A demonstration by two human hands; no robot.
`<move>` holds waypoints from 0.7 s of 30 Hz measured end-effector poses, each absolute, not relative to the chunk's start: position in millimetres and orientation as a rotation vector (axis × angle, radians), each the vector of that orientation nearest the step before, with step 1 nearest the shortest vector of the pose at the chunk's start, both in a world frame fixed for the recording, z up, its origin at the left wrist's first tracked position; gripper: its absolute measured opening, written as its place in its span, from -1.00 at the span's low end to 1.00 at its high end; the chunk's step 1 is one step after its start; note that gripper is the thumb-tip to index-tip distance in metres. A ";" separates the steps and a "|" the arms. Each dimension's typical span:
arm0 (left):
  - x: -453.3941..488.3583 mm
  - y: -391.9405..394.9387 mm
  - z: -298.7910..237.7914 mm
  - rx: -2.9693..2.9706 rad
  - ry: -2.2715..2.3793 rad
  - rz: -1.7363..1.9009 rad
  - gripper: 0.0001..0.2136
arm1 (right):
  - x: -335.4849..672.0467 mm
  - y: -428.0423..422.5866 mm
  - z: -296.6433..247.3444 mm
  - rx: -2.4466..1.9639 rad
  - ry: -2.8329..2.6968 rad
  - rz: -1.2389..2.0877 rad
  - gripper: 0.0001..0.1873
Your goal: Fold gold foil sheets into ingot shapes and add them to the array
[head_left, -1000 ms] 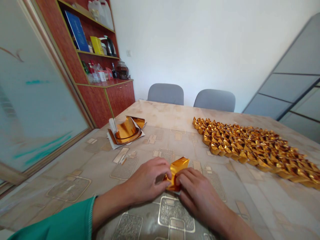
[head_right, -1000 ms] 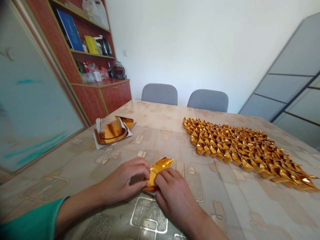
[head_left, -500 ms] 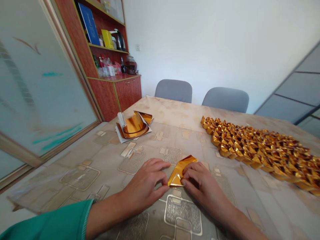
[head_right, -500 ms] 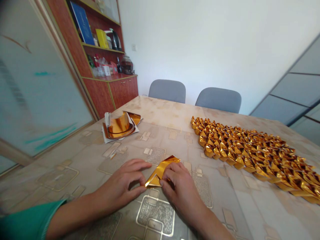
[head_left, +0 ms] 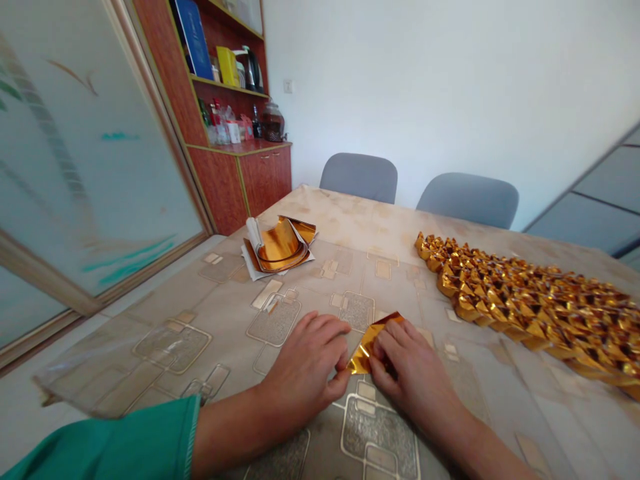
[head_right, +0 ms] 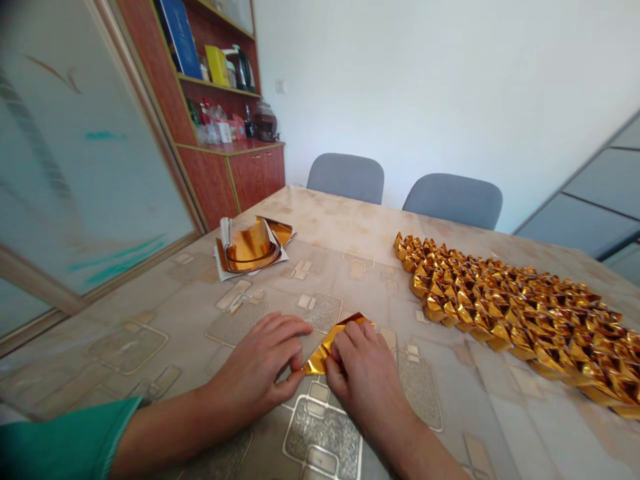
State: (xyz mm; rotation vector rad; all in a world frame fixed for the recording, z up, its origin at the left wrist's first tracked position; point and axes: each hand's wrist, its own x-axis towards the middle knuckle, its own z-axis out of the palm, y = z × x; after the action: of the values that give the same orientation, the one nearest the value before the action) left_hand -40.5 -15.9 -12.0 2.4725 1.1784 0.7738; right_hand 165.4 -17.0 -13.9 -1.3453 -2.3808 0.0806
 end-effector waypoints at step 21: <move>-63.6 -25.3 -7.2 2.904 0.752 0.627 -0.71 | 181.2 -30.8 -16.8 -1.514 -2.330 0.003 -0.81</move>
State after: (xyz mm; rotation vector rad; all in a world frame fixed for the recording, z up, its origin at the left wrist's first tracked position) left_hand -63.6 -25.3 -7.2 2.9040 0.7519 0.6271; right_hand 181.2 -30.8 -16.8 -1.5137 -2.3305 0.0025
